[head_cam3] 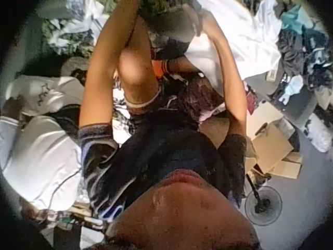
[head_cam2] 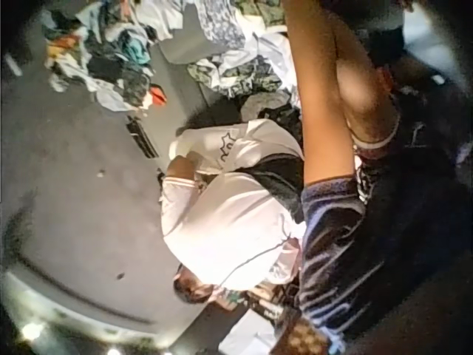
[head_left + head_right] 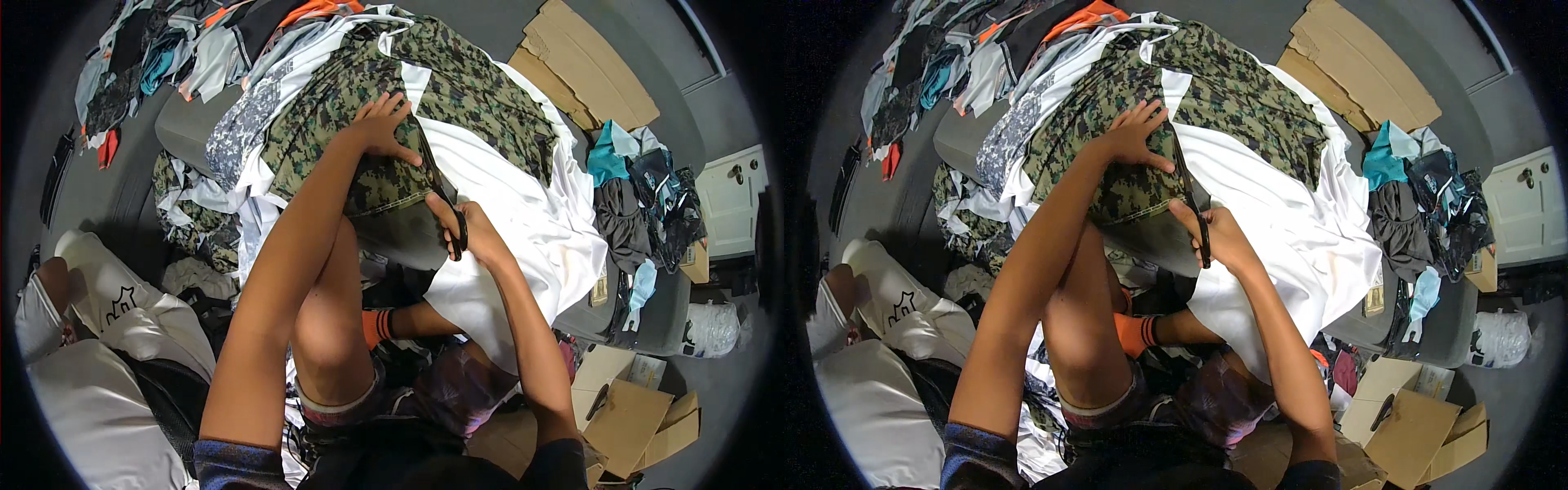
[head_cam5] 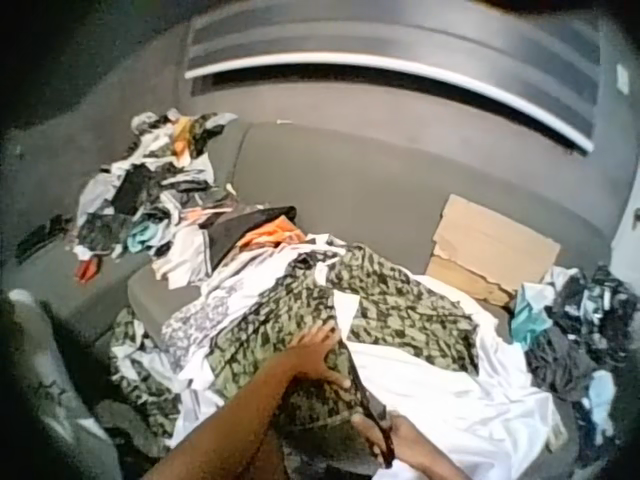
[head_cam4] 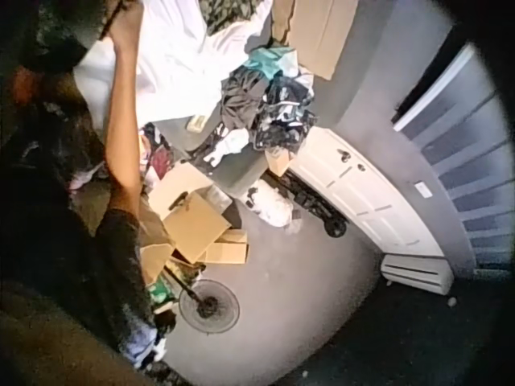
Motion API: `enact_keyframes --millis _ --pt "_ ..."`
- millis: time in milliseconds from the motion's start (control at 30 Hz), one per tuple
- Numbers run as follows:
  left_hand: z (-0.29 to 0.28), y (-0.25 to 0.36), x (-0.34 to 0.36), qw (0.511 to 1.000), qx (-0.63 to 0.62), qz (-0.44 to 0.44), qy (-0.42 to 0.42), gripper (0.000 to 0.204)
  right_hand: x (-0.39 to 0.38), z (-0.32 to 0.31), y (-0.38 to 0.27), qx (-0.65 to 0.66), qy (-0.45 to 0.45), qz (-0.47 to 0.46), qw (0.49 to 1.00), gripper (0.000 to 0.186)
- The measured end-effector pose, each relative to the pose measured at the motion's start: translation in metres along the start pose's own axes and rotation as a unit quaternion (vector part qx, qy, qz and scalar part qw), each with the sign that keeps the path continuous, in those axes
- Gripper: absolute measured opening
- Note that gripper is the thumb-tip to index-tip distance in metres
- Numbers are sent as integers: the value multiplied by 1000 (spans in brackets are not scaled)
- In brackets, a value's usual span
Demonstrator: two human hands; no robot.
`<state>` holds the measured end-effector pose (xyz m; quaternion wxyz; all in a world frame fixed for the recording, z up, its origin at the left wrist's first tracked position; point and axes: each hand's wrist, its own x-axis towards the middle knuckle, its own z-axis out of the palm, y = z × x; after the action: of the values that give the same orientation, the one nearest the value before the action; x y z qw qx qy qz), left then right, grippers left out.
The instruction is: Cutting out shapes from a camouflage-patterned garment using scissors.
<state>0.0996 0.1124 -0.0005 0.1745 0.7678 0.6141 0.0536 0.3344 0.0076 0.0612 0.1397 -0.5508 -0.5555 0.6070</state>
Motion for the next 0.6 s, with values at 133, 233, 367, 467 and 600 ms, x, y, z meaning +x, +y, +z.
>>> enact_keyframes --millis 133,233,367,467,600 --pt "1 0 0 1000 2 -4 3 131 1 0 2 2 6 0 1000 56" --pt "2 0 -1 1000 -4 -1 12 131 1 -2 3 14 -4 -10 1000 60" --pt "2 0 -1 1000 -4 0 12 131 0 -3 3 24 -8 -15 1000 61" --pt "1 0 -1 1000 -1 0 10 131 0 -3 3 29 -10 -19 999 61" --pt "1 0 -1 1000 -6 -4 7 130 -1 -1 2 17 5 -9 1000 61"
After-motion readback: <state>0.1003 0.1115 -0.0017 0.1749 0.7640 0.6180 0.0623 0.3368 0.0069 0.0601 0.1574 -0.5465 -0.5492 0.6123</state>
